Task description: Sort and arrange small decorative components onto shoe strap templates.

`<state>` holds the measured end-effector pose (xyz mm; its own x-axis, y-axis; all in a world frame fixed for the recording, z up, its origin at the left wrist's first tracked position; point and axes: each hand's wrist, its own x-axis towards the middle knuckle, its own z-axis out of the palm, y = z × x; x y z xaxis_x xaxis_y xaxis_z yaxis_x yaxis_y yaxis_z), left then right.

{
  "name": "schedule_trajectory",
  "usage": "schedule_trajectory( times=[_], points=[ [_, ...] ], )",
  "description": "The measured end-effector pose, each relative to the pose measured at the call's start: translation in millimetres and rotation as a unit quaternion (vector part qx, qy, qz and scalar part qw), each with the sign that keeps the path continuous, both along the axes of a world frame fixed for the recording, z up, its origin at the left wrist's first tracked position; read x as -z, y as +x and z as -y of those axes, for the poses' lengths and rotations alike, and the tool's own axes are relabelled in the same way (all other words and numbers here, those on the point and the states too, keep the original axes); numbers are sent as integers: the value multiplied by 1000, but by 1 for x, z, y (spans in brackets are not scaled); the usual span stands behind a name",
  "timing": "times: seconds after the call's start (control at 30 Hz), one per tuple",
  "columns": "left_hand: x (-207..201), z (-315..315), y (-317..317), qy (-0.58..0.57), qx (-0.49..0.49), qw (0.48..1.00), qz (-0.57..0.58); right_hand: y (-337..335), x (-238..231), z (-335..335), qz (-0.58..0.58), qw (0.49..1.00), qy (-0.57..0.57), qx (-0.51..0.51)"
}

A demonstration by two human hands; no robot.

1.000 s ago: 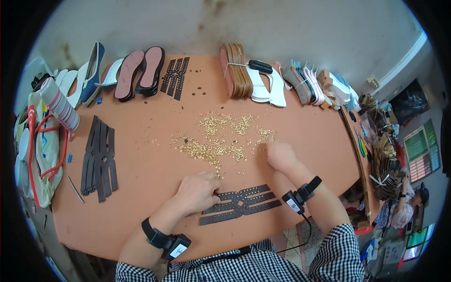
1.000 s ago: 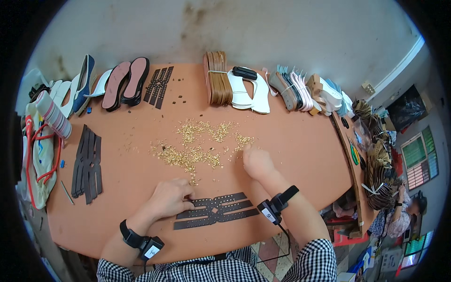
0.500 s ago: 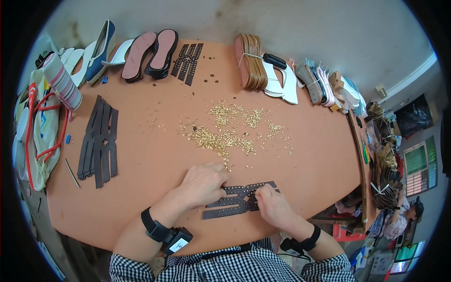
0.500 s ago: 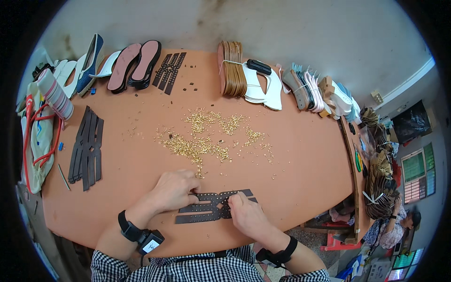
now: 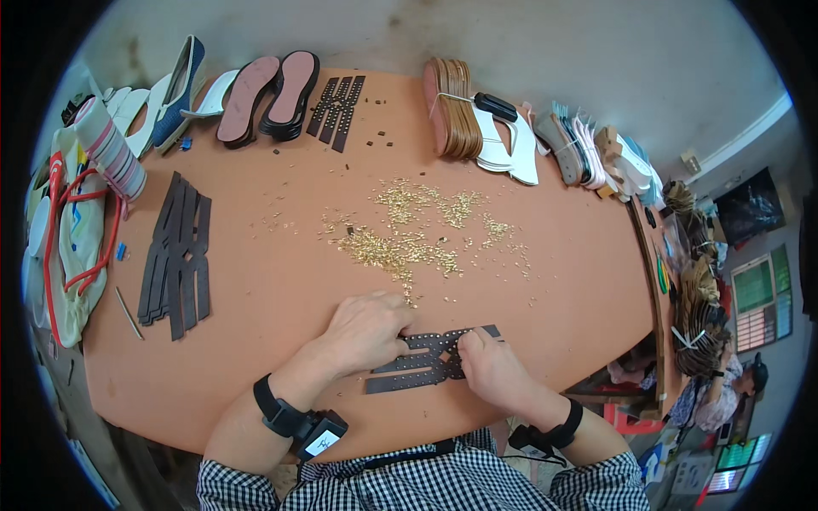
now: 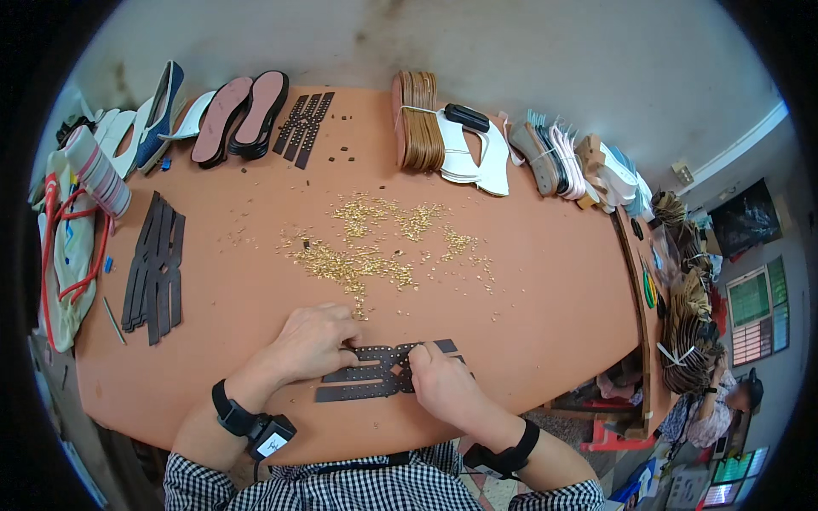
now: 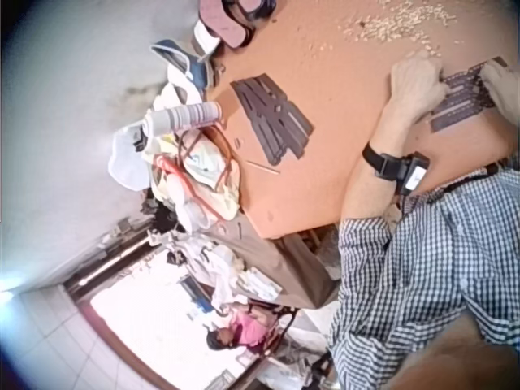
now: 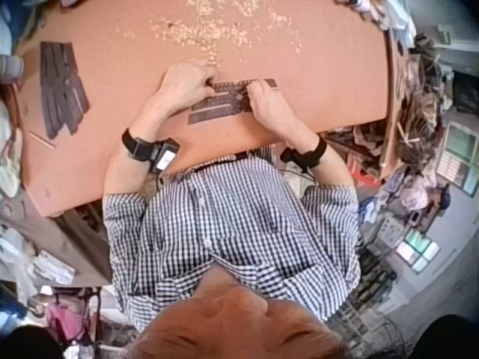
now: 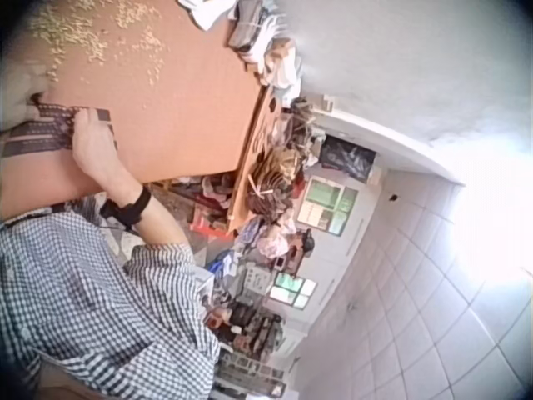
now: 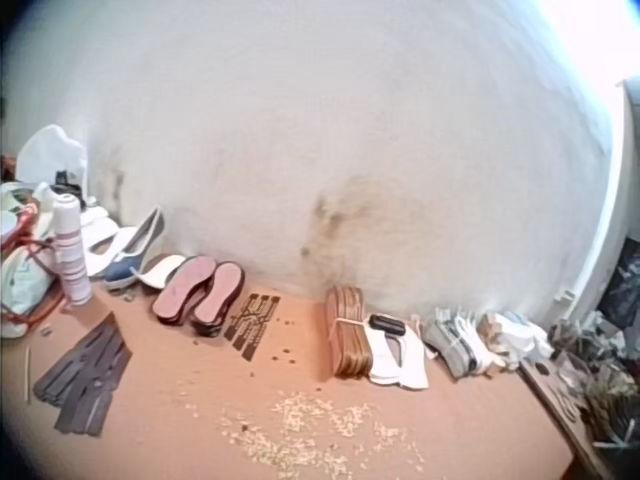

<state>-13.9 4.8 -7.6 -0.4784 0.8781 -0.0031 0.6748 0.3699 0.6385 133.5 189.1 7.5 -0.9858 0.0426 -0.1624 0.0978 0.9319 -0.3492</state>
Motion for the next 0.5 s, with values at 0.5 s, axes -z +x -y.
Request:
schedule_trajectory(
  times=[0.5],
  points=[
    [0,-1,0,-7,2,1000,1,-2,-5,1,24,1000,6,-8]
  ],
)
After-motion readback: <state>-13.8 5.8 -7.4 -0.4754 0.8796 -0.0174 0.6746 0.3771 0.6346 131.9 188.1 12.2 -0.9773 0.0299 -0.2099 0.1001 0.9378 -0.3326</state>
